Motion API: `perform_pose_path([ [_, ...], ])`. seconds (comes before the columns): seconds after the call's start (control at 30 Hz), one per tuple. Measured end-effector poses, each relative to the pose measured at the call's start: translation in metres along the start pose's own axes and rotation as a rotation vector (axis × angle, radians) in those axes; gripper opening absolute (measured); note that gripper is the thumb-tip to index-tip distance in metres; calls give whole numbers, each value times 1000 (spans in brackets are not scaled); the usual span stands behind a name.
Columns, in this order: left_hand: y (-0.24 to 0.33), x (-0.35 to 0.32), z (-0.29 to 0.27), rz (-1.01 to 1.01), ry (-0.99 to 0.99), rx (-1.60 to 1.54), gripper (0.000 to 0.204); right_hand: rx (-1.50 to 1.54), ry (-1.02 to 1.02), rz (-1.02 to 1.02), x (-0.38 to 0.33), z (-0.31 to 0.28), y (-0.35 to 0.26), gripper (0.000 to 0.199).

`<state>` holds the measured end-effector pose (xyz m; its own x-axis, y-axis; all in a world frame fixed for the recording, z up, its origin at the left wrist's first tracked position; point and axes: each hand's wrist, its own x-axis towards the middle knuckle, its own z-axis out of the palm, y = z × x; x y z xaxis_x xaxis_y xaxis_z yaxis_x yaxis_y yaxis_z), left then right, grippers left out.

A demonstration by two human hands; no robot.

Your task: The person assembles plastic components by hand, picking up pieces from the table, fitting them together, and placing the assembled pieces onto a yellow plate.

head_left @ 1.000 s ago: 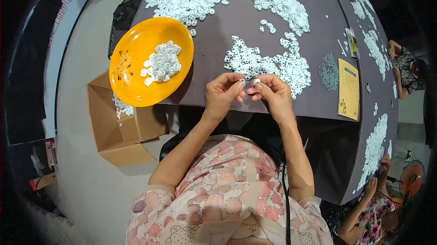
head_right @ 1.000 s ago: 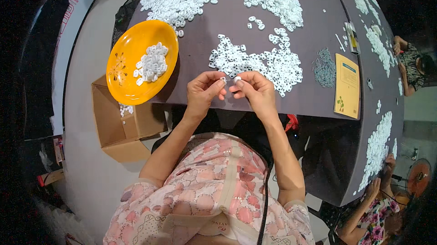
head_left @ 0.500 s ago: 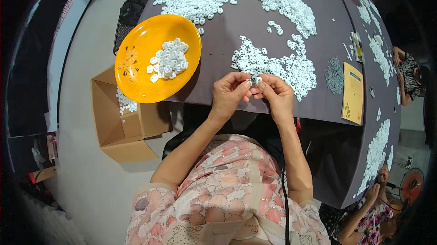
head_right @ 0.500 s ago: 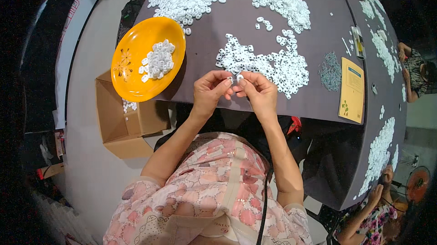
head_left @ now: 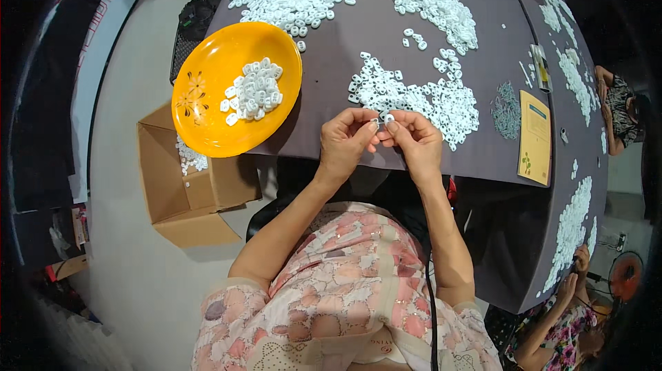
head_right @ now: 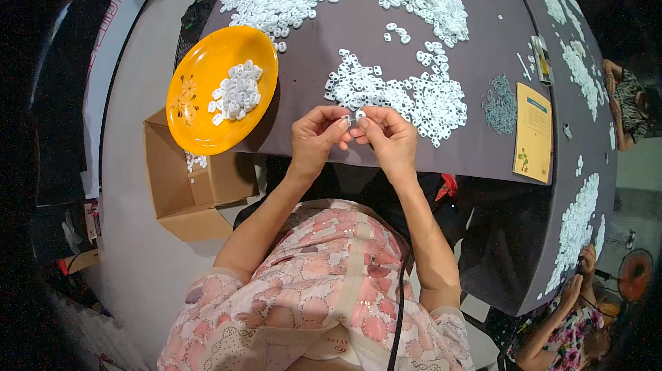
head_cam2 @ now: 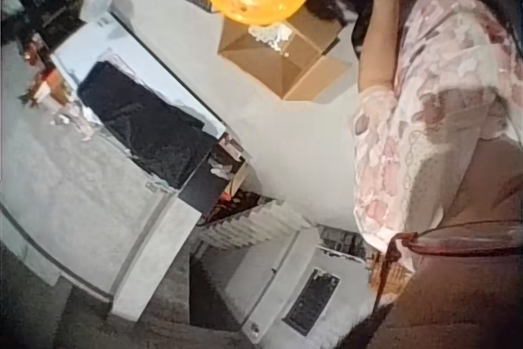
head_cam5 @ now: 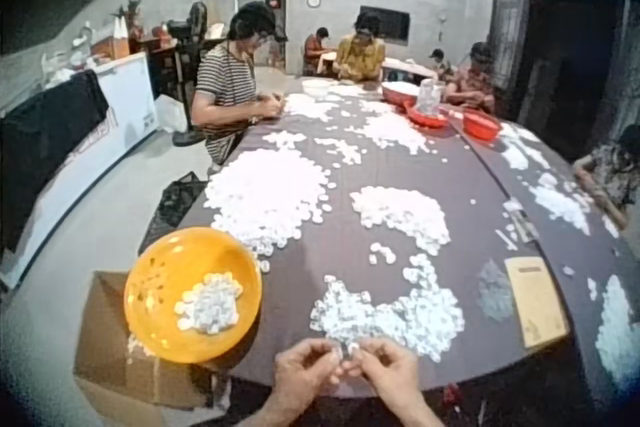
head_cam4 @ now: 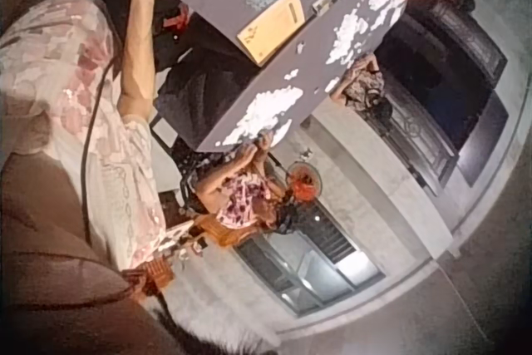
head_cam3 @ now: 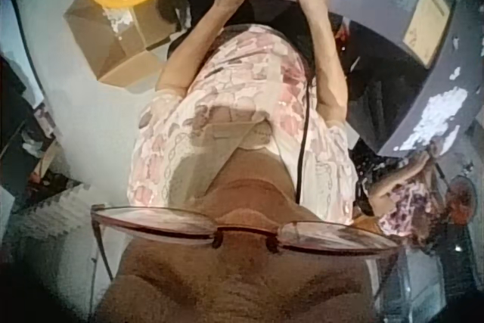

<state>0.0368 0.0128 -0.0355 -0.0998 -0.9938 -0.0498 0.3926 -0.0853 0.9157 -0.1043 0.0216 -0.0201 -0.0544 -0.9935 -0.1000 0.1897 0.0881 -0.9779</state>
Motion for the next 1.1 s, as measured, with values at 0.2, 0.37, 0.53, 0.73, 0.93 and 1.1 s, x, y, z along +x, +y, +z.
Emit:
perform_pose_path([
  [0.2, 2, -1, 0, -6, 4, 8, 13, -11, 0, -39, -1, -1, 1, 18],
  [0.37, 1, -1, 0, -3, -5, 0, 14, -21, -29, -76, 0, -2, 3, 19],
  [0.53, 0, -1, 0, 10, -10, 15, 14, -18, -31, -42, 0, -2, 1, 20],
  [0.73, 1, -1, 1, -2, -2, 26, 14, -22, -35, -45, -2, -3, 1, 21],
  [0.93, -1, -1, 1, 7, -6, 24, 13, -28, -43, -51, -2, -1, 2, 19],
  [1.1, 3, 0, -1, -16, -41, -22, 11, -21, -52, -56, -2, -1, 0, 18],
])
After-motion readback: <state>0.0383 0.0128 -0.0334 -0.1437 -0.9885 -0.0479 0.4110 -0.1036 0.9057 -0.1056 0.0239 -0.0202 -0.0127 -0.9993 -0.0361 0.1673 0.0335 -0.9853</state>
